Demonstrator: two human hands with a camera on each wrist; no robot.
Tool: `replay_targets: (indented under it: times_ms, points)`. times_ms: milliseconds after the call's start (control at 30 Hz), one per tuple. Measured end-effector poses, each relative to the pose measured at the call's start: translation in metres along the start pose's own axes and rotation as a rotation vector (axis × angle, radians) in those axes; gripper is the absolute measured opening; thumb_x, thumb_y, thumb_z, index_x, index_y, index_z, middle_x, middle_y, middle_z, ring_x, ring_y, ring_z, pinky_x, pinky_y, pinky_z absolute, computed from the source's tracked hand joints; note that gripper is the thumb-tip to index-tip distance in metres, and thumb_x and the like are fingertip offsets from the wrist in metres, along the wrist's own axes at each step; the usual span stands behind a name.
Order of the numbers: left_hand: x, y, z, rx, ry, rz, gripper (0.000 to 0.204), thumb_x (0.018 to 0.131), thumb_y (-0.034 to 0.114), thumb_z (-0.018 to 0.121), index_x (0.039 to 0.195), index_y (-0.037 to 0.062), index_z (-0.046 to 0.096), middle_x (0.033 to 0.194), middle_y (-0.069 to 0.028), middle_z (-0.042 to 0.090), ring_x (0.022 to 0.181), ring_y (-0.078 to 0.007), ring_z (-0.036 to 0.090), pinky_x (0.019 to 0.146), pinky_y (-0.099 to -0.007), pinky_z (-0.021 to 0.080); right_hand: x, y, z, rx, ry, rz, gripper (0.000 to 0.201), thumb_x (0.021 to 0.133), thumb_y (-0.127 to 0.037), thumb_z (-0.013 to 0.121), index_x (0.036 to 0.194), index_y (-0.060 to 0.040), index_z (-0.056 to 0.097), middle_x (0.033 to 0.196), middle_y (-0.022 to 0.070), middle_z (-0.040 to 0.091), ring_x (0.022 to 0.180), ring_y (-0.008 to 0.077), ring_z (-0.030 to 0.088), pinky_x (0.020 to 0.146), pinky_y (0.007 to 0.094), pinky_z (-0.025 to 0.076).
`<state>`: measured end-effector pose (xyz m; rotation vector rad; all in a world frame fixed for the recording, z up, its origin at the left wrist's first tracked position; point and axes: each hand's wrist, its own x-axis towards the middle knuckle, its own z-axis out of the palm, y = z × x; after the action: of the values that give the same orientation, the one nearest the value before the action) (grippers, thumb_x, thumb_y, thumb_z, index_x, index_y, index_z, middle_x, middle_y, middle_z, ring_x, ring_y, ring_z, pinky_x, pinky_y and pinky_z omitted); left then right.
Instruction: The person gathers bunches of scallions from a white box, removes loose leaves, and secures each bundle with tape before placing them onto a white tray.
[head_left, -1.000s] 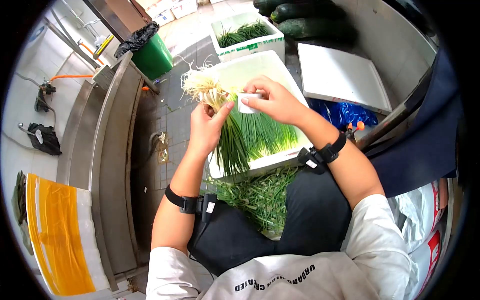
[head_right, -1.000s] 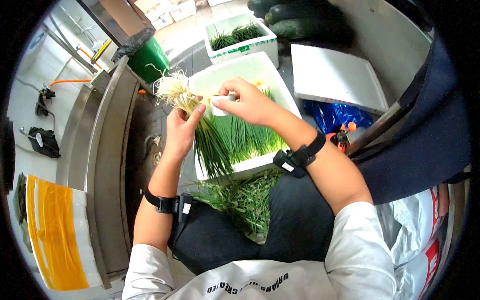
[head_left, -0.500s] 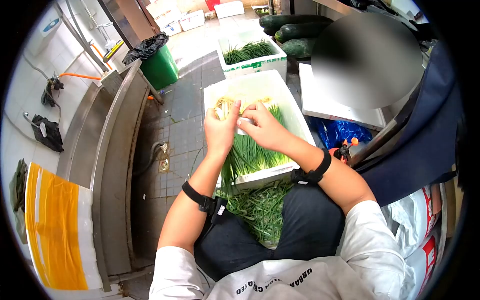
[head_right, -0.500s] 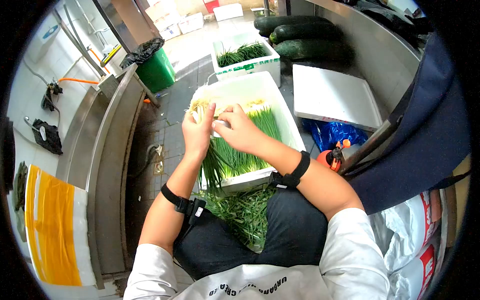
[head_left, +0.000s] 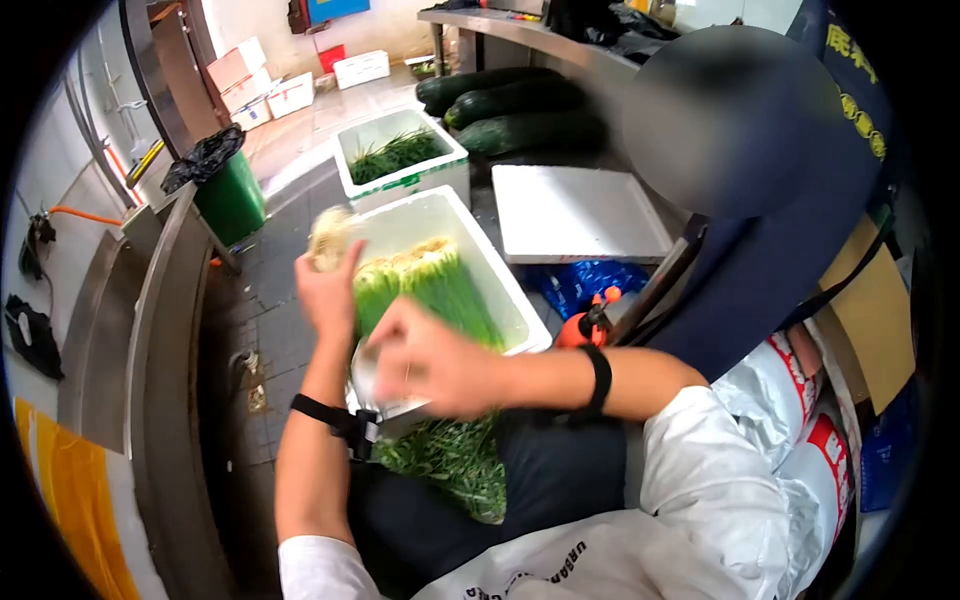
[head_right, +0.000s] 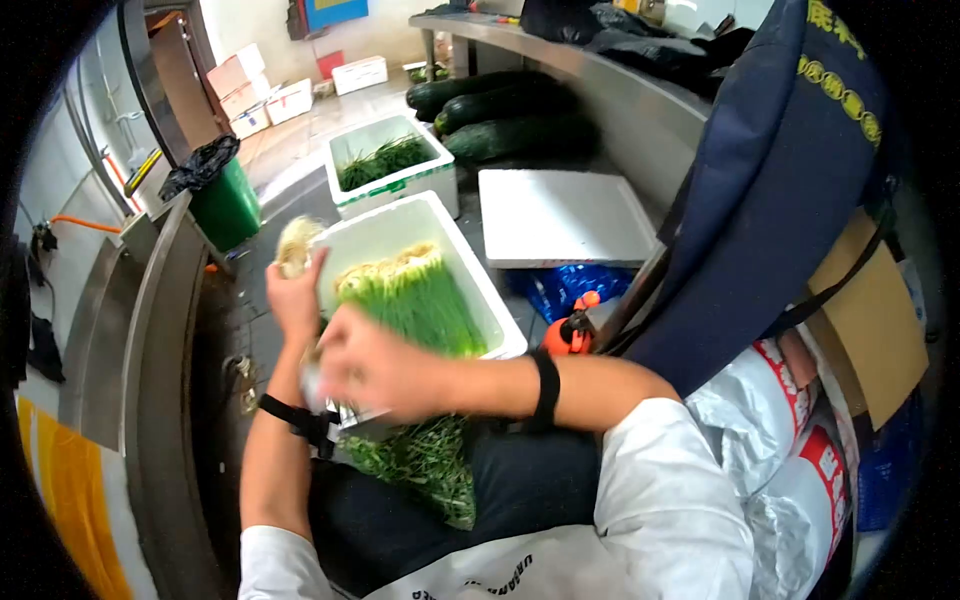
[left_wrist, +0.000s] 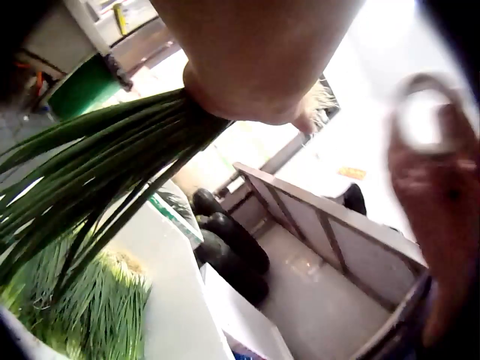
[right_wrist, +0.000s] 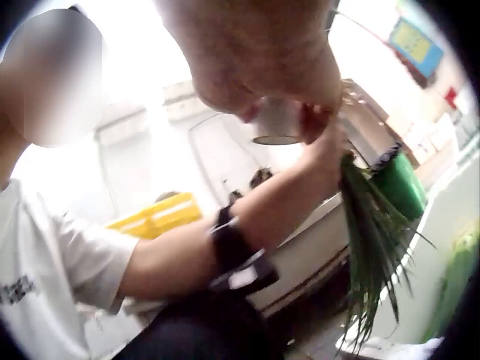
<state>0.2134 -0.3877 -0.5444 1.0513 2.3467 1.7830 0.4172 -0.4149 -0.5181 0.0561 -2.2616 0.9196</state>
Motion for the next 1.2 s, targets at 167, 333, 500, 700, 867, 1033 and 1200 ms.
replay_targets:
  times_ms: [167, 333, 500, 700, 867, 1033, 1200]
  points:
    - [0.02, -0.03, 0.005, -0.07, 0.007, 0.094, 0.071, 0.068, 0.047, 0.085, 0.105, -0.004, 0.053, 0.093, -0.0164, 0.066, 0.08, -0.0261, 0.063, 0.076, -0.0387, 0.05, 0.01, -0.022, -0.04, -0.087, 0.047, 0.077, 0.022, 0.086, -0.024, 0.069, 0.078, -0.0045, 0.064, 0.107, 0.0124, 0.053, 0.102, 0.0258, 0.052, 0.09, 0.0365, 0.042]
    - [0.014, -0.015, 0.005, -0.379, -0.107, 0.156, 0.043, 0.079, 0.028, 0.081, 0.094, 0.001, 0.051, 0.075, -0.0046, 0.058, 0.056, -0.0093, 0.054, 0.05, -0.0233, 0.046, 0.029, 0.012, -0.223, -1.159, 0.326, 0.095, 0.023, 0.084, -0.03, 0.064, 0.084, -0.0073, 0.071, 0.108, 0.0148, 0.064, 0.095, 0.0344, 0.059, 0.082, 0.047, 0.048]
    - [0.014, -0.013, -0.006, -0.472, -0.144, 0.149, 0.049, 0.083, 0.024, 0.078, 0.111, -0.0078, 0.054, 0.085, -0.0079, 0.065, 0.071, -0.0129, 0.064, 0.063, -0.026, 0.05, 0.012, -0.01, -0.397, -1.792, 0.382, 0.179, 0.031, 0.089, -0.028, 0.058, 0.089, 0.0021, 0.066, 0.094, 0.0236, 0.064, 0.09, 0.0424, 0.061, 0.08, 0.0496, 0.049]
    - [0.007, 0.008, -0.01, -0.509, -0.123, 0.146, 0.065, 0.082, 0.037, 0.077, 0.12, -0.007, 0.049, 0.104, -0.013, 0.062, 0.088, -0.0164, 0.063, 0.064, -0.0279, 0.052, -0.037, 0.001, -0.509, -1.896, 0.241, 0.773, 0.04, 0.091, -0.035, 0.059, 0.094, 0.0044, 0.064, 0.099, 0.027, 0.064, 0.095, 0.0449, 0.062, 0.079, 0.0494, 0.051]
    - [0.0, 0.014, -0.011, -0.402, -0.066, 0.248, 0.064, 0.078, 0.028, 0.081, 0.117, -0.0087, 0.045, 0.1, -0.0159, 0.063, 0.074, -0.0181, 0.064, 0.061, -0.0287, 0.055, 0.008, -0.02, -0.332, -1.987, 0.577, 0.527, 0.032, 0.081, -0.026, 0.065, 0.095, 0.0027, 0.064, 0.093, 0.023, 0.064, 0.098, 0.0387, 0.061, 0.083, 0.0486, 0.049]
    - [0.001, 0.025, -0.015, -0.868, -0.292, 0.227, 0.041, 0.081, 0.013, 0.079, 0.105, -0.0028, 0.049, 0.086, -0.0099, 0.062, 0.063, -0.0142, 0.061, 0.06, -0.0316, 0.058, 0.051, -0.011, -0.208, -0.925, 0.06, 0.323, 0.028, 0.08, -0.024, 0.069, 0.081, 0.0039, 0.07, 0.072, 0.0198, 0.067, 0.061, 0.0283, 0.063, 0.058, 0.0393, 0.049]
    - [0.015, 0.014, -0.023, -1.042, -0.493, 0.131, 0.051, 0.09, 0.023, 0.071, 0.123, -0.0004, 0.041, 0.078, -0.0039, 0.052, 0.068, -0.0157, 0.058, 0.074, -0.0383, 0.057, 0.056, 0.044, -0.089, -0.407, -0.233, 0.454, 0.063, 0.079, -0.052, 0.073, 0.114, -0.0003, 0.065, 0.108, 0.0177, 0.065, 0.099, 0.0272, 0.063, 0.084, 0.037, 0.051]
